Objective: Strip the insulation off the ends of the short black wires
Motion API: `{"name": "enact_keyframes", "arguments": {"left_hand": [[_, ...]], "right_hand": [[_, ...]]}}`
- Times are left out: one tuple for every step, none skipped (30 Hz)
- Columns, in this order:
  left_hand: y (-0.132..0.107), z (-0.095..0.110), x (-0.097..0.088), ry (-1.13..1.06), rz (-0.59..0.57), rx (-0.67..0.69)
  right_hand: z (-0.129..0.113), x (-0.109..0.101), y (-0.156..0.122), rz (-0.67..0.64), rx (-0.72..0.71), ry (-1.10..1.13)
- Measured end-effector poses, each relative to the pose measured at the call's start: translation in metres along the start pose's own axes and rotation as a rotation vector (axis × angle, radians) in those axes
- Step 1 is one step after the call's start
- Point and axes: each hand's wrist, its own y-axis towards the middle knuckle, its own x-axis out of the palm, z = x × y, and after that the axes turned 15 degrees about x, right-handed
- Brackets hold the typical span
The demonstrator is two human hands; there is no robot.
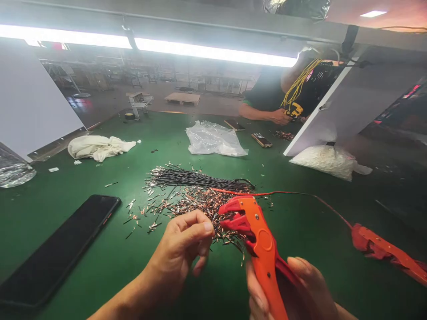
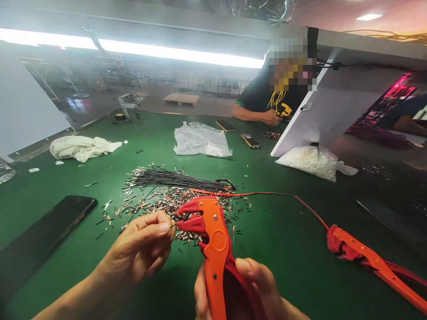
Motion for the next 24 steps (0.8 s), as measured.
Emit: {"name": "enact_keyframes", "arguments": {"left_hand": [[-0.002,-0.001,0.001,0.048,-0.015,0.022],[-0.004,-0.002,0.001,0.113,-0.027,0.049],[-0.006,-0.003,0.001,0.194,-0.037,0.08],[-0.007,-0.004,0.0,0.29,-0.046,0.119],[-0.008,-0.006,0.0,0.397,-0.052,0.176],[-0.008,-0.007,-0.002,0.512,-0.048,0.256],[-0.008,-0.009,-0.003,0.627,-0.037,0.36],[-0.007,-0.011,-0.005,0.735,-0.031,0.485],[-0.006,-0.013,-0.007,0.83,-0.022,0.611],[-0.006,-0.014,-0.009,0.906,-0.01,0.732],[-0.005,-0.014,-0.01,0.97,-0.006,0.839],[-0.005,-0.014,-0.011,1.023,-0.009,0.93],[-0.005,-0.013,-0.012,1.068,-0.013,1.007],[-0.005,-0.012,-0.012,1.111,-0.014,1.066],[-0.005,-0.01,-0.011,1.153,-0.02,1.113],[-0.005,-0.009,-0.011,1.193,-0.033,1.153],[-0.005,-0.008,-0.01,1.23,-0.05,1.186],[-0.005,-0.007,-0.01,1.266,-0.07,1.215],[-0.006,-0.008,-0.01,1.3,-0.094,1.238],[-0.006,-0.01,-0.01,1.335,-0.121,1.249],[-0.006,-0.012,-0.011,1.367,-0.146,1.25],[-0.007,-0.015,-0.012,1.395,-0.172,1.242],[-0.007,-0.018,-0.012,1.416,-0.2,1.227],[-0.007,-0.021,-0.013,1.43,-0.224,1.211]], "right_hand": [[-0.003,0.003,0.001,-0.011,-0.07,0.011],[-0.007,0.005,0.001,0.011,-0.125,0.027],[-0.01,0.007,0.0,0.046,-0.172,0.027],[-0.014,0.008,-0.002,0.099,-0.214,0.0],[-0.017,0.008,-0.005,0.176,-0.242,-0.054],[-0.02,0.008,-0.009,0.278,-0.266,-0.138],[-0.023,0.007,-0.013,0.407,-0.29,-0.253],[-0.026,0.007,-0.018,0.563,-0.317,-0.394],[-0.029,0.006,-0.022,0.725,-0.334,-0.549],[-0.032,0.005,-0.025,0.881,-0.336,-0.714],[-0.035,0.005,-0.028,1.015,-0.325,-0.876],[-0.037,0.004,-0.03,1.118,-0.306,-1.029],[-0.039,0.002,-0.031,1.183,-0.288,-1.17],[-0.04,0.001,-0.031,1.221,-0.278,-1.299],[-0.04,-0.001,-0.029,1.245,-0.278,-1.422],[-0.038,-0.003,-0.027,1.256,-0.283,-1.539],[-0.035,-0.005,-0.024,1.255,-0.284,-1.649],[-0.031,-0.007,-0.021,1.246,-0.273,-1.75],[-0.027,-0.008,-0.017,1.221,-0.258,-1.84],[-0.022,-0.009,-0.014,1.191,-0.249,-1.917],[-0.017,-0.01,-0.011,1.154,-0.243,-1.979],[-0.013,-0.01,-0.009,1.119,-0.248,-2.028],[-0.009,-0.01,-0.007,1.091,-0.258,-2.064],[-0.007,-0.01,-0.005,1.074,-0.271,-2.086]]}}
